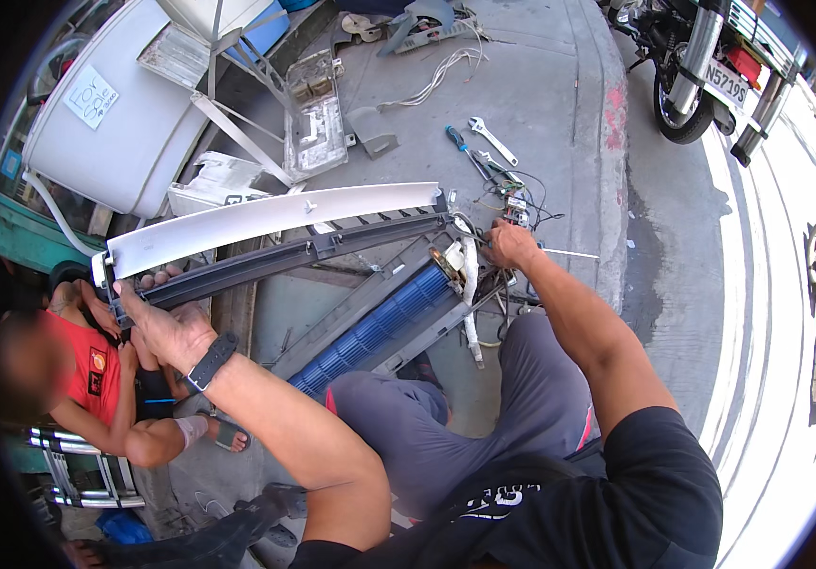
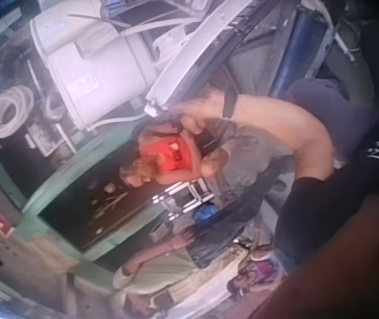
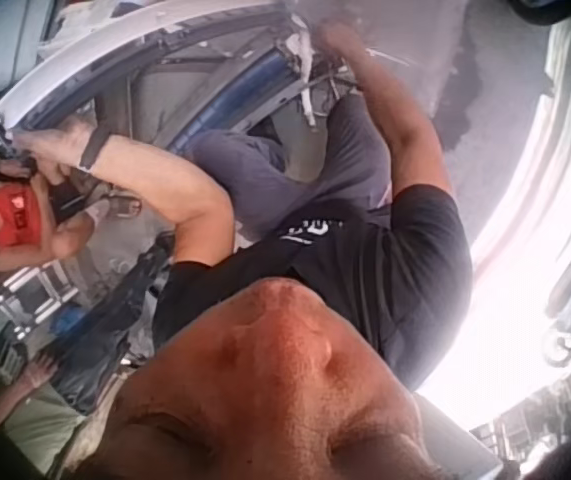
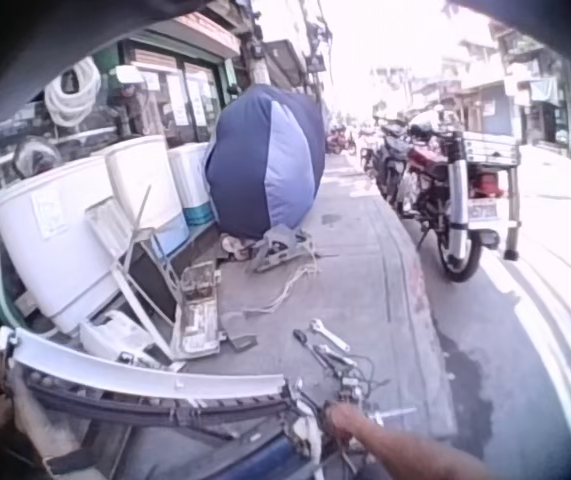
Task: The person disassembles an air conditioning unit by hand and using a screwdriver, removing plastic housing, the internal fan roller, and the control circuit components.
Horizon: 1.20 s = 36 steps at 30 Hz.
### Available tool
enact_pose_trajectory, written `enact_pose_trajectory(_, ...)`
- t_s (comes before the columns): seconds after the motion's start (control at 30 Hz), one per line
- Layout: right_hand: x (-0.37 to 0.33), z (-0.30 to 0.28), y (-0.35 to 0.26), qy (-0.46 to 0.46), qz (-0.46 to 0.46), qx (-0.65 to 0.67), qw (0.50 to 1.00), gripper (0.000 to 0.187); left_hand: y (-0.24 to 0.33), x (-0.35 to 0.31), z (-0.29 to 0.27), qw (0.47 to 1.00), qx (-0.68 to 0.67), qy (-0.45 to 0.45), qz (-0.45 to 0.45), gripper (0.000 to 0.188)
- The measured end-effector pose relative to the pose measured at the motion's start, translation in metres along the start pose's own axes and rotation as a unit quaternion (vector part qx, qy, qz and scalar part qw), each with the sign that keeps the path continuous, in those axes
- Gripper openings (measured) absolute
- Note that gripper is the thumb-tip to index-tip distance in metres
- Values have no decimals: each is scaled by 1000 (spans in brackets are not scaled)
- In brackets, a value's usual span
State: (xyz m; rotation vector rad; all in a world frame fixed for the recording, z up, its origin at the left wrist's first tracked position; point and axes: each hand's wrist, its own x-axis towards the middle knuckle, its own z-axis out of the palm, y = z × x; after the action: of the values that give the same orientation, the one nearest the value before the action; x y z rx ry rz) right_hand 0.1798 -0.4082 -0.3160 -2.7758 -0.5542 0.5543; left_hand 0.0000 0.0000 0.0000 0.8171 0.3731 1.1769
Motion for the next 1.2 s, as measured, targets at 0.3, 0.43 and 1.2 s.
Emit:
enact_pose_trajectory(0.3, -6, 18, -55, 80, 6, 337, 938, 54, 34, -22, 21, 998, 21, -50, 26, 25)
enact_pose_trajectory(0.43, 4, 25, -46, 189, 83, 362, 909, 53, 32, -19, 15, 997, 14, -64, 34, 25)
enact_pose_trajectory(1.2, -2, -55, 89, 247, 79, 359, 897, 40, -24, 12, -13, 999, 48, 9, 21, 25)
